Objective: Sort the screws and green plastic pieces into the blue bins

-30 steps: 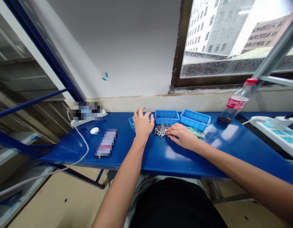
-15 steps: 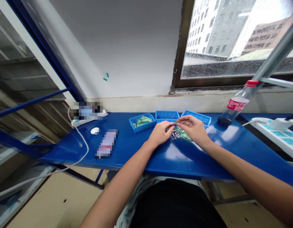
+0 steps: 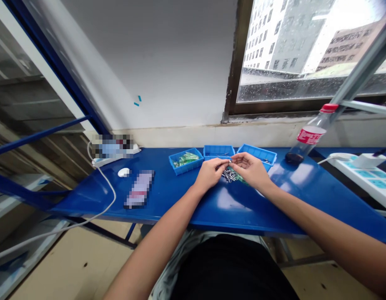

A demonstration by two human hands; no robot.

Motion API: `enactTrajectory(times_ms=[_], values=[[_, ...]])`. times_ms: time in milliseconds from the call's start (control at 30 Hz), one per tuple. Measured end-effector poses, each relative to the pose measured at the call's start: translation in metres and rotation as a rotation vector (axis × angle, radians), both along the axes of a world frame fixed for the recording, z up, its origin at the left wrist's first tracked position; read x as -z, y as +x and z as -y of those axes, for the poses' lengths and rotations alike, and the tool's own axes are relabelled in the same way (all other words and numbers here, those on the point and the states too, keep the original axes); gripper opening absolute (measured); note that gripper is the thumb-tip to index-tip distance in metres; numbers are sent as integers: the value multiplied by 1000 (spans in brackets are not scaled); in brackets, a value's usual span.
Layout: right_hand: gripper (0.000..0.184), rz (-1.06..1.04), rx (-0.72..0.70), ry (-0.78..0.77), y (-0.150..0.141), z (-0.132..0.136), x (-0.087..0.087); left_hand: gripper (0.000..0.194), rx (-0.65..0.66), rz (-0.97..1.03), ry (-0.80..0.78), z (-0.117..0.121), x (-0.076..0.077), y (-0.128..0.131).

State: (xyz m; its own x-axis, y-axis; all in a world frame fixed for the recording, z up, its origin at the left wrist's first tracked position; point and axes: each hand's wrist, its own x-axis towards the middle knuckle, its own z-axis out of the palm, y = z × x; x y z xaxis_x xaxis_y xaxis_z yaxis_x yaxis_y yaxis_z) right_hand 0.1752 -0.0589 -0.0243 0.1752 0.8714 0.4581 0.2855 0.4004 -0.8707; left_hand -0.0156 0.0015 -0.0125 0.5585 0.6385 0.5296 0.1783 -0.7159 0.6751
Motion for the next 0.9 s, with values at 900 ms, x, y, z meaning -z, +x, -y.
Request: enactTrajectory(times_ms=[900], values=[[29,186,3,30,-2,4,-4,28,-55,-53,7,5,-5,-2]])
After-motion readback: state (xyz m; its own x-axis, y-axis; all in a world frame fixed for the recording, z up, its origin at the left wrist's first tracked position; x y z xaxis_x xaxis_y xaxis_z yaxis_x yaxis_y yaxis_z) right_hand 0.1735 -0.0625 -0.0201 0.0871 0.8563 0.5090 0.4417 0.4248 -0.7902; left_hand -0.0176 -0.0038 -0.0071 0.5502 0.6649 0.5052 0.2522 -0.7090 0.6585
